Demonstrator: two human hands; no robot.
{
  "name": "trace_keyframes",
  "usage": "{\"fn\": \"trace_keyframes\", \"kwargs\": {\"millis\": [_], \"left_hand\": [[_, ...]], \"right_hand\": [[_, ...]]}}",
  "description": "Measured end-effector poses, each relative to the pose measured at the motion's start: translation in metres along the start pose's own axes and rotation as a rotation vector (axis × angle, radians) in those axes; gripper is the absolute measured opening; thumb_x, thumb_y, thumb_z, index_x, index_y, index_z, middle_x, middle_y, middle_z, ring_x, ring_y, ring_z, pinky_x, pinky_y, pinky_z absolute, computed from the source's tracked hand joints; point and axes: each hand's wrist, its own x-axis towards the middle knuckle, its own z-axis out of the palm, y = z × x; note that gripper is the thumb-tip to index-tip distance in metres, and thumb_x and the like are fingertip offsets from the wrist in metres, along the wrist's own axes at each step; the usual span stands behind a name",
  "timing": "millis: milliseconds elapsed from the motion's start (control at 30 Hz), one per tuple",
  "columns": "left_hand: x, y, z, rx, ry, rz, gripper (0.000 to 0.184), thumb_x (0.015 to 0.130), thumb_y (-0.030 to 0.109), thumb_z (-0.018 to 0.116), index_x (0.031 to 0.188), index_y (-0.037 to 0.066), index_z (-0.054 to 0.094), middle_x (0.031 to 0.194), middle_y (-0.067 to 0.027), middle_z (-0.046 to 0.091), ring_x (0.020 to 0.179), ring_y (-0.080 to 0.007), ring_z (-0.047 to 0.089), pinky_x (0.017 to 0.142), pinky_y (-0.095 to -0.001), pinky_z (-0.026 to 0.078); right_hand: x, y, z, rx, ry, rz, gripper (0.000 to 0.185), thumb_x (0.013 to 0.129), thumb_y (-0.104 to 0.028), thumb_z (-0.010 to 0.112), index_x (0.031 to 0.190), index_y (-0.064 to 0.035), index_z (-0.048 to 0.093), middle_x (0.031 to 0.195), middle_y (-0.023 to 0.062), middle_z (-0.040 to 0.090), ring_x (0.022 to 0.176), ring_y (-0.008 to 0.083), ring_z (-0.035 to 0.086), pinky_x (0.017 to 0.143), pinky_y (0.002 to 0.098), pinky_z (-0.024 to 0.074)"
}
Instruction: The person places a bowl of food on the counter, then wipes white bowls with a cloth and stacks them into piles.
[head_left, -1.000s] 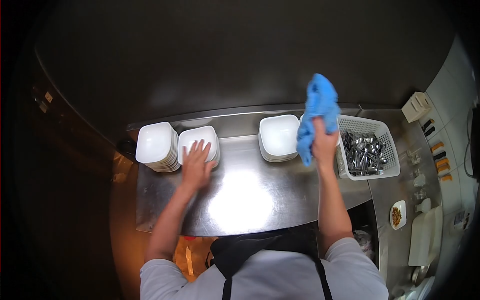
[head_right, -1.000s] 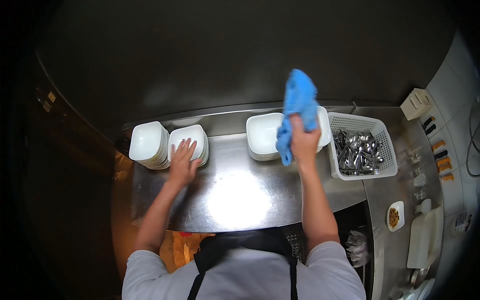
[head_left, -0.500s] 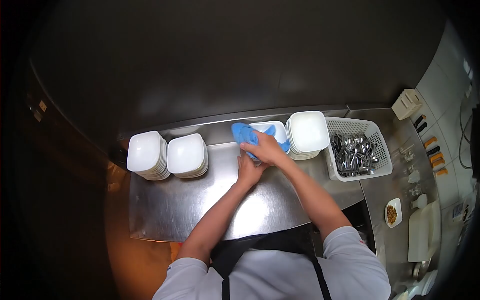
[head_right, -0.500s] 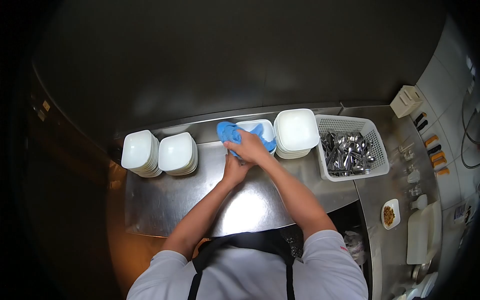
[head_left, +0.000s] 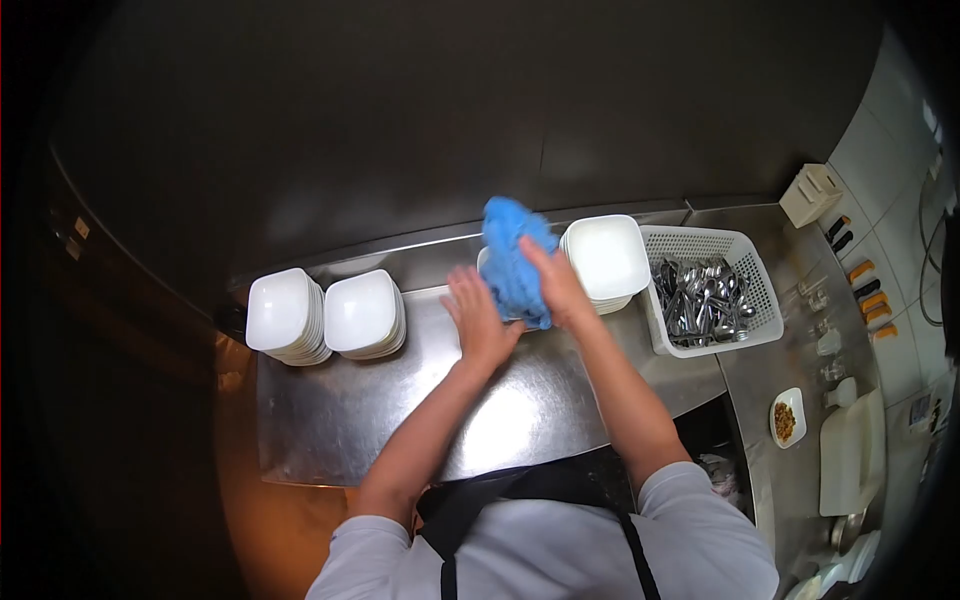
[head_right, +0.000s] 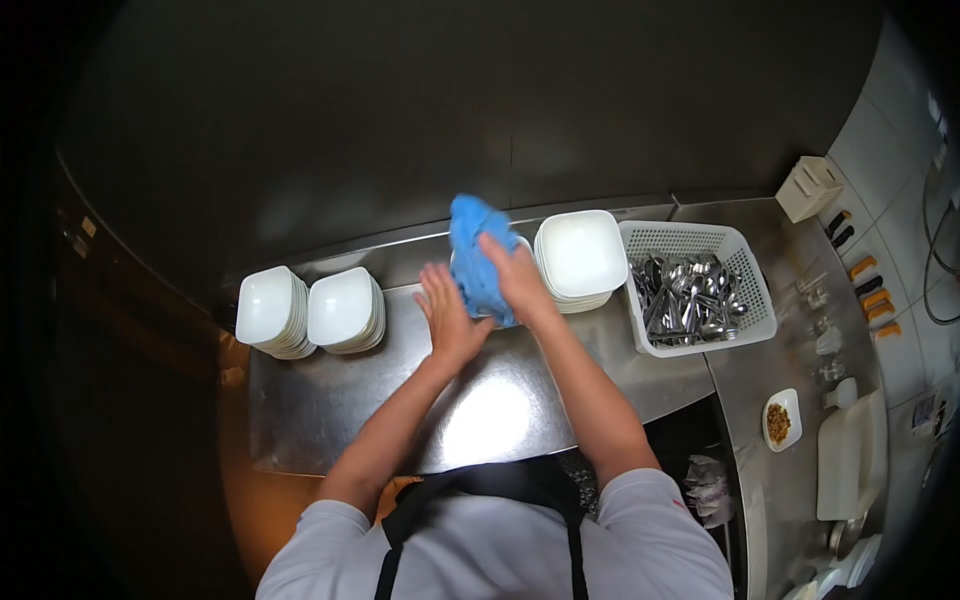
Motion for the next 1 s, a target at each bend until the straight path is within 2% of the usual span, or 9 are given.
{"fn": "trace_keyframes", "kwargs": {"millis": [100,333,433,467,533,633,733,800,1000], "left_hand": [[0.018,0.005,-0.008,0.275,-0.361,0.485,0.064,0.09,0.033,0.064,0.141,0.003,0.041,0.145,-0.0173,0.045,0.14,-0.0374,0.036,0.113,-0.0682,0.013],[0.037,0.017,-0.054,-0.084,-0.813,0.242,0.03,0.099,0.028,0.052,0.116,0.005,0.063,0.117,-0.0115,0.066,0.112,-0.0328,0.061,0.111,-0.0536,0.033],[0.018,0.012,-0.049,-1.071,-0.646,-0.048,0.034,0.1,0.023,0.053,0.126,0.003,0.06,0.112,-0.0115,0.069,0.111,-0.0245,0.061,0.096,-0.0377,0.047],[0.008,0.022,-0.055,-1.218,-0.588,0.066,0.034,0.101,0.018,0.054,0.131,0.005,0.058,0.116,-0.0066,0.067,0.112,-0.015,0.057,0.094,-0.0316,0.046],[-0.014,0.019,-0.045,-0.959,-0.242,0.207,0.032,0.102,0.018,0.054,0.129,0.002,0.058,0.113,-0.0038,0.067,0.106,-0.0113,0.057,0.091,-0.0274,0.045],[-0.018,0.041,-0.097,-1.552,-0.356,-0.023,0.032,0.102,0.018,0.055,0.128,0.0,0.059,0.111,-0.0025,0.066,0.101,-0.0101,0.057,0.089,-0.0256,0.045],[-0.032,0.044,-0.129,-1.429,-0.221,0.069,0.033,0.1,0.019,0.058,0.125,-0.003,0.059,0.108,-0.0021,0.066,0.097,-0.0094,0.057,0.086,-0.0248,0.045],[-0.029,0.039,-0.145,-1.32,-0.064,0.156,0.03,0.1,0.016,0.058,0.122,-0.003,0.06,0.106,-0.0016,0.066,0.09,-0.0095,0.057,0.079,-0.0246,0.046],[-0.019,-0.029,-0.143,-0.888,0.128,0.287,0.017,0.099,0.011,0.055,0.105,-0.003,0.063,0.083,-0.004,0.066,0.076,-0.0071,0.056,0.067,-0.0247,0.046]], "right_hand": [[-0.018,-0.043,-0.005,0.122,0.145,-0.228,0.045,0.096,-0.037,0.061,0.119,0.0009,0.059,0.105,0.0092,0.067,0.087,0.0181,0.068,0.078,0.032,0.0553],[-0.077,-0.06,-0.03,-0.149,0.437,-0.765,0.04,0.097,-0.026,0.058,0.121,0.006,0.056,0.106,0.012,0.067,0.094,0.0208,0.066,0.083,0.0323,0.051],[-0.091,0.01,-0.025,-0.457,0.389,-0.573,0.043,0.09,-0.024,0.066,0.12,0.0061,0.058,0.116,0.0162,0.063,0.109,0.0258,0.061,0.094,0.0371,0.0474],[-0.091,0.022,0.013,-0.702,0.477,-0.859,0.048,0.083,-0.023,0.074,0.12,0.0046,0.06,0.122,0.0191,0.06,0.117,0.0302,0.057,0.1,0.0415,0.0447],[-0.089,0.006,0.029,-1.155,0.338,-0.986,0.055,0.081,-0.029,0.076,0.123,0.0023,0.06,0.122,0.0185,0.06,0.116,0.0325,0.058,0.098,0.0418,0.0459],[-0.059,-0.014,0.03,-0.715,0.238,-0.659,0.05,0.088,-0.031,0.07,0.126,-0.0007,0.06,0.123,0.0156,0.061,0.117,0.0285,0.057,0.098,0.0403,0.046],[-0.041,-0.016,0.029,-0.182,0.229,-0.219,0.041,0.094,-0.027,0.062,0.127,-0.0017,0.06,0.122,0.0125,0.062,0.117,0.0248,0.057,0.097,0.0398,0.0461],[-0.041,0.028,0.048,0.035,0.323,-0.326,0.035,0.097,-0.022,0.057,0.126,-0.0023,0.06,0.121,0.0109,0.063,0.116,0.0222,0.057,0.096,0.0395,0.0465],[-0.081,0.031,0.121,-0.726,0.04,-0.995,0.042,0.1,-0.02,0.048,0.135,0.0041,0.05,0.134,0.016,0.055,0.123,0.0295,0.054,0.105,0.0372,0.0394]]}}
